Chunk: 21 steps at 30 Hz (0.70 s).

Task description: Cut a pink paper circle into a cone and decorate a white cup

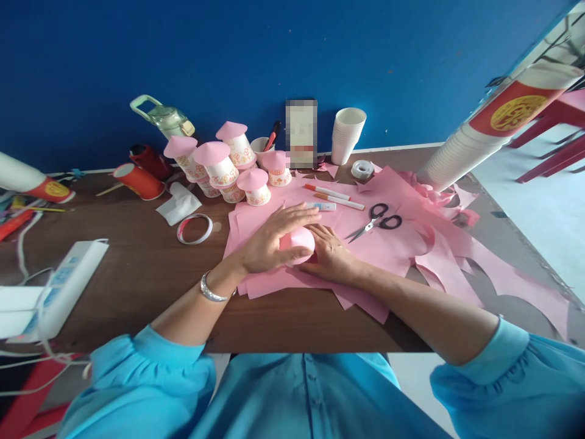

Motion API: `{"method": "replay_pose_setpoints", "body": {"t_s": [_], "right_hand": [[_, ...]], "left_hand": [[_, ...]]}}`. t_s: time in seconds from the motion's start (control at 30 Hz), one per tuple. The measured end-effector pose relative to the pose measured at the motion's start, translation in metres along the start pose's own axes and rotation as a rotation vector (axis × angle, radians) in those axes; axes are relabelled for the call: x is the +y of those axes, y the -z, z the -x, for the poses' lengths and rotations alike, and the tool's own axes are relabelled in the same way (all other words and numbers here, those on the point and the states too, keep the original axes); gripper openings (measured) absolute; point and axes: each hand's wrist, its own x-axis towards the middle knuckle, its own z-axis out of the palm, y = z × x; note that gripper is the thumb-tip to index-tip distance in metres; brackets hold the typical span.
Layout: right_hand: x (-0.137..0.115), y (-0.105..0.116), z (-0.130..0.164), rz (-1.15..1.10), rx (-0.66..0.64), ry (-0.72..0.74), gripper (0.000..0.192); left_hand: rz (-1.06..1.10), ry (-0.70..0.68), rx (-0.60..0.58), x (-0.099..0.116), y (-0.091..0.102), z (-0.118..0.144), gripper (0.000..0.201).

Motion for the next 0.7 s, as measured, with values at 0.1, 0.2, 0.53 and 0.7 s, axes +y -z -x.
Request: {"method": "replay_pose_setpoints", "body": {"t_s": [0.1, 0.2, 0.53, 0.7], "right_hand": [[0.003, 0.004, 0.000, -0.035, 0.048, -0.059, 0.066], [0.009, 0.008, -0.002, -0.034, 0.125, -0.162, 0.070], [0.009, 0.013, -0.004, -0.005, 0.156, -0.212, 0.059], [0.014, 0.009, -0.001, 0.041, 0.158, -0.195, 0.063]], "left_hand": [[0.105, 0.093, 0.156, -0.003, 0.002, 0.007, 0.066], [0.149, 0.213, 0.322, -0.013, 0.001, 0.015, 0.059], [0.061, 0.255, 0.315, -0.025, -0.008, 0.022, 0.060], [-0.001, 0.263, 0.235, -0.030, -0.009, 0.025, 0.086]]}}
